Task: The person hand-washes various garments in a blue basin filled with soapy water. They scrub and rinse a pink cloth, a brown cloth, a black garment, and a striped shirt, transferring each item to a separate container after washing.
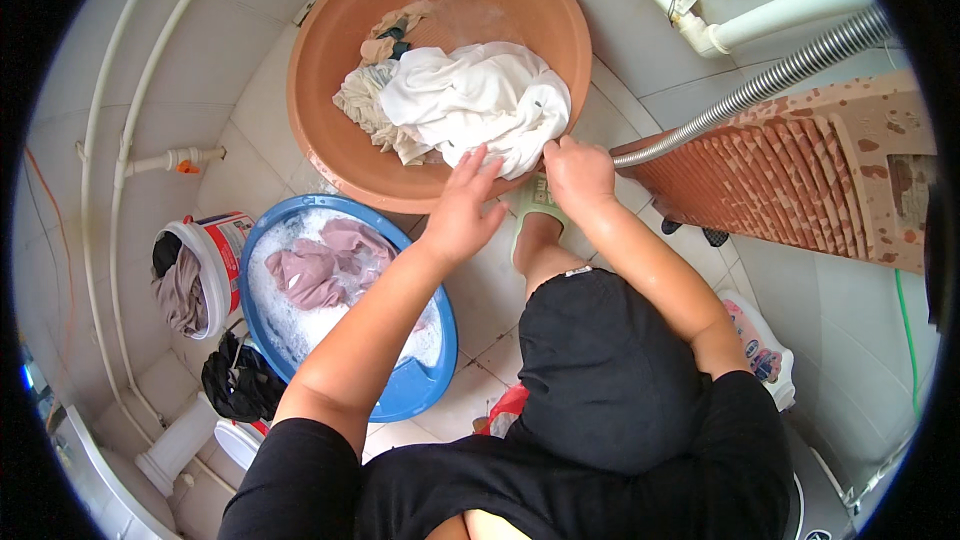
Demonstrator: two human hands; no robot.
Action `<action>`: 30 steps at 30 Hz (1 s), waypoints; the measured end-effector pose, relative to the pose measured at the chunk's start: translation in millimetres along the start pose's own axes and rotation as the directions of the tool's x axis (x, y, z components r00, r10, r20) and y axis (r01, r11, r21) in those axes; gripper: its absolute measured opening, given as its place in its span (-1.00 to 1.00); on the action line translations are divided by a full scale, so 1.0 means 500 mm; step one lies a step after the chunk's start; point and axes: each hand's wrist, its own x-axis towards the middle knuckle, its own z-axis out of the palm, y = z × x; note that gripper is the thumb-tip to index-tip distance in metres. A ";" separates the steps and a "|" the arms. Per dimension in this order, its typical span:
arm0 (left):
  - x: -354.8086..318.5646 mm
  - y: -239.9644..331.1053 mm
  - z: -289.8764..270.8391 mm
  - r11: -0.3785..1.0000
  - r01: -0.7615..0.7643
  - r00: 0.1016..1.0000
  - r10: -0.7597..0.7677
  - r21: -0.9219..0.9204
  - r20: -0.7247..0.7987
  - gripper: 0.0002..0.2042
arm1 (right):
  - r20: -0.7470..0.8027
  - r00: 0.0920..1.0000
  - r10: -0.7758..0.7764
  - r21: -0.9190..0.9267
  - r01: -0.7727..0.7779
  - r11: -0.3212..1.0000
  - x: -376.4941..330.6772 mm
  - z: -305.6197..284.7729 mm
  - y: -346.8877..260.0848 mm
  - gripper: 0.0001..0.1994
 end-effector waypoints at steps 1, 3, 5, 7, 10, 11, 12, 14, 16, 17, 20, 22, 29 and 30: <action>-0.013 -0.002 -0.013 0.999 0.025 0.999 -0.026 -0.030 -0.026 -0.47 | 0.013 1.000 -0.001 -0.013 0.002 1.000 0.000 -0.002 -0.002 -0.94; -0.046 -0.007 -0.044 0.994 0.069 0.994 -0.076 -0.090 -0.078 -0.53 | -0.005 1.000 -0.025 -0.037 0.024 0.999 0.003 -0.003 0.001 -0.94; -0.095 -0.026 -0.069 0.990 0.124 0.984 -0.132 -0.069 -0.122 -0.57 | -0.063 0.995 -0.079 -0.058 0.075 0.995 0.003 -0.004 0.002 -0.93; -0.163 -0.053 -0.085 0.977 0.201 0.962 -0.211 -0.077 -0.172 -0.60 | -0.211 0.964 -0.161 -0.041 0.156 0.987 0.007 -0.022 -0.005 -0.92; -0.295 -0.121 -0.086 0.934 0.343 0.904 -0.356 -0.098 -0.238 -0.62 | -0.346 0.891 -0.294 0.059 0.333 0.941 0.018 -0.067 -0.028 -0.88; -0.350 -0.149 -0.082 0.912 0.401 0.877 -0.409 -0.082 -0.253 -0.62 | -0.377 0.860 -0.342 0.111 0.409 0.906 0.022 -0.081 -0.043 -0.87; -0.402 -0.170 -0.081 0.884 0.463 0.845 -0.464 -0.069 -0.267 -0.62 | -0.367 0.852 -0.373 0.187 0.460 0.868 0.025 -0.089 -0.060 -0.87; -0.477 -0.209 -0.092 0.846 0.531 0.789 -0.511 -0.041 -0.340 -0.62 | -0.238 0.870 -0.432 0.336 0.492 0.803 0.023 -0.113 -0.102 -0.86; -0.525 -0.264 -0.121 0.803 0.595 0.718 -0.544 -0.023 -0.434 -0.61 | -0.148 0.837 -0.528 0.453 0.531 0.716 0.017 -0.138 -0.156 -0.83; -0.532 -0.285 -0.142 0.777 0.630 0.674 -0.557 -0.017 -0.484 -0.60 | -0.102 0.808 -0.580 0.494 0.547 0.676 0.013 -0.147 -0.189 -0.81; -0.517 -0.333 -0.202 0.748 0.640 0.673 -0.437 0.174 -0.597 -0.54 | 0.036 0.670 -0.741 0.607 0.575 0.549 0.015 -0.148 -0.314 -0.74; -0.500 -0.342 -0.227 0.725 0.632 0.720 -0.418 0.274 -0.555 -0.47 | 0.198 0.603 -0.773 0.686 0.478 0.548 0.011 -0.106 -0.398 -0.69; -0.595 -0.437 -0.180 0.520 0.779 0.604 -0.772 0.350 -0.198 -0.37 | 0.521 0.648 -0.556 0.179 0.554 0.813 -0.019 0.079 -0.641 -0.28; -0.628 -0.463 -0.167 0.527 0.810 0.577 -0.795 0.258 -0.187 -0.41 | 0.571 0.630 -0.527 0.148 0.553 0.820 -0.016 0.089 -0.661 -0.28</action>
